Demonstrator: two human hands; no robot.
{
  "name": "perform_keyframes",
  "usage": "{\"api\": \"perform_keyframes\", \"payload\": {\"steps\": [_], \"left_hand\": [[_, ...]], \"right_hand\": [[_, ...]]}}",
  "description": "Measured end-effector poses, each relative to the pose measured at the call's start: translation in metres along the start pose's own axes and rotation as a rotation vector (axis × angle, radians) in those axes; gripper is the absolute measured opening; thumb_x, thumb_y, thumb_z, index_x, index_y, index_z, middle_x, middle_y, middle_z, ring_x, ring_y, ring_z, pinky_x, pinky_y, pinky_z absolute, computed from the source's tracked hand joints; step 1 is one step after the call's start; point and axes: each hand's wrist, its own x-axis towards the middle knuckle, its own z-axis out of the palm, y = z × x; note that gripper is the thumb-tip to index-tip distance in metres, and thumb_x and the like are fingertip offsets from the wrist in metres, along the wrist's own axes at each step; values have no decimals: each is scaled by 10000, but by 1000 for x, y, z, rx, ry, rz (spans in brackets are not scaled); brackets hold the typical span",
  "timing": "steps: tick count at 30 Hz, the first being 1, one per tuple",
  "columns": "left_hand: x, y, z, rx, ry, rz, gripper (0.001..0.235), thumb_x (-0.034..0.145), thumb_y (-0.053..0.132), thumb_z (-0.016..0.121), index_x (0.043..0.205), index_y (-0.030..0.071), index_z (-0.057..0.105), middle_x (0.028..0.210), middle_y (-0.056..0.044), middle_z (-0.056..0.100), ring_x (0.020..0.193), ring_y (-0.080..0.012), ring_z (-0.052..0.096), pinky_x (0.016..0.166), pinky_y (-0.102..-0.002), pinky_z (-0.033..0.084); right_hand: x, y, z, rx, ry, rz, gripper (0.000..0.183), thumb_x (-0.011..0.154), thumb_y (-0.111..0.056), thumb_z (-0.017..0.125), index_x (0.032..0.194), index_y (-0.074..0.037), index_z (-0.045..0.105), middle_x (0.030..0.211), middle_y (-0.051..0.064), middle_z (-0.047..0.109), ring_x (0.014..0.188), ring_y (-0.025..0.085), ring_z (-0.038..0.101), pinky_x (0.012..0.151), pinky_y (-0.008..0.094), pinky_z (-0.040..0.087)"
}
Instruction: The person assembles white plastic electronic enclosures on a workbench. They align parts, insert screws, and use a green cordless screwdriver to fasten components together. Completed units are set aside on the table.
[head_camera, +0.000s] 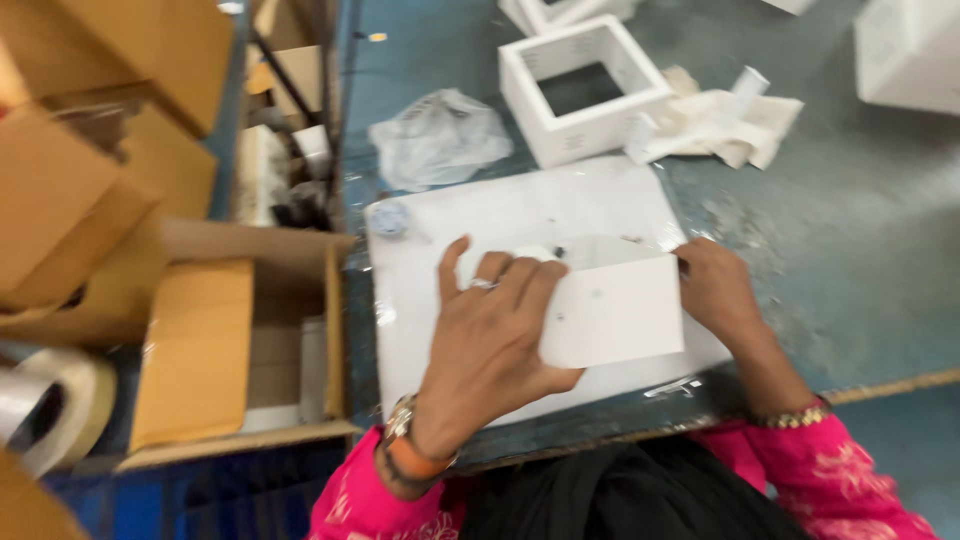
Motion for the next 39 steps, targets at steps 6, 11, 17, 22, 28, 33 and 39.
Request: {"api": "perform_keyframes", "payload": {"steps": [6,11,17,22,28,33,39], "left_hand": [[2,-6,0,-2,18,-2,830,500,466,883,1187,69,640,1041,-67,654,1076,-280,593,1187,-611,223],[7,-10,-2,14,64,8,912,403,516,897,1165,85,644,1089,-89,661,1080,-288,593,1159,-624,219],[12,-15,-3,-22,-15,-34,799,434,486,910,1081,97,648,957,-53,643,1042,-297,594,1159,-648,223],[16,-18,-5,-15,-49,-55,770,435,500,913,1023,87,640,925,-57,633,1023,-299,592,1156,-668,214],[18,-19,-5,-14,-53,-52,781,424,515,904,1025,87,645,924,-52,641,1017,-298,593,1153,-681,198],[22,-24,-6,-25,-53,-60,776,430,519,901,1032,97,650,936,-56,655,1024,-299,601,1164,-670,197],[31,-30,-8,-42,-74,-76,810,438,533,900,1074,94,658,958,-69,679,1042,-316,604,1164,-655,188]], "right_hand": [[23,-54,-78,346,132,70,129,994,-43,721,1118,-7,725,976,144,716,825,277,689,755,365,544],[33,-132,-147,166,190,-528,154,927,4,747,1065,-51,708,1092,99,721,956,236,716,821,312,576],[60,-185,-150,202,-82,-857,237,779,-25,762,1002,-92,720,1050,32,692,918,225,684,747,354,573],[74,-187,-144,140,-117,-951,296,716,-4,719,1006,-62,737,1033,46,687,944,237,671,780,375,567],[77,-183,-139,161,-106,-983,280,726,-11,719,1003,-46,737,1030,58,685,968,241,676,806,371,572],[81,-182,-137,130,-65,-1034,297,724,-12,704,1020,-12,727,1026,88,677,995,266,679,836,376,575],[86,-180,-137,59,-63,-1112,351,723,-76,689,1059,28,708,1108,127,668,1049,300,670,866,403,563]]}}
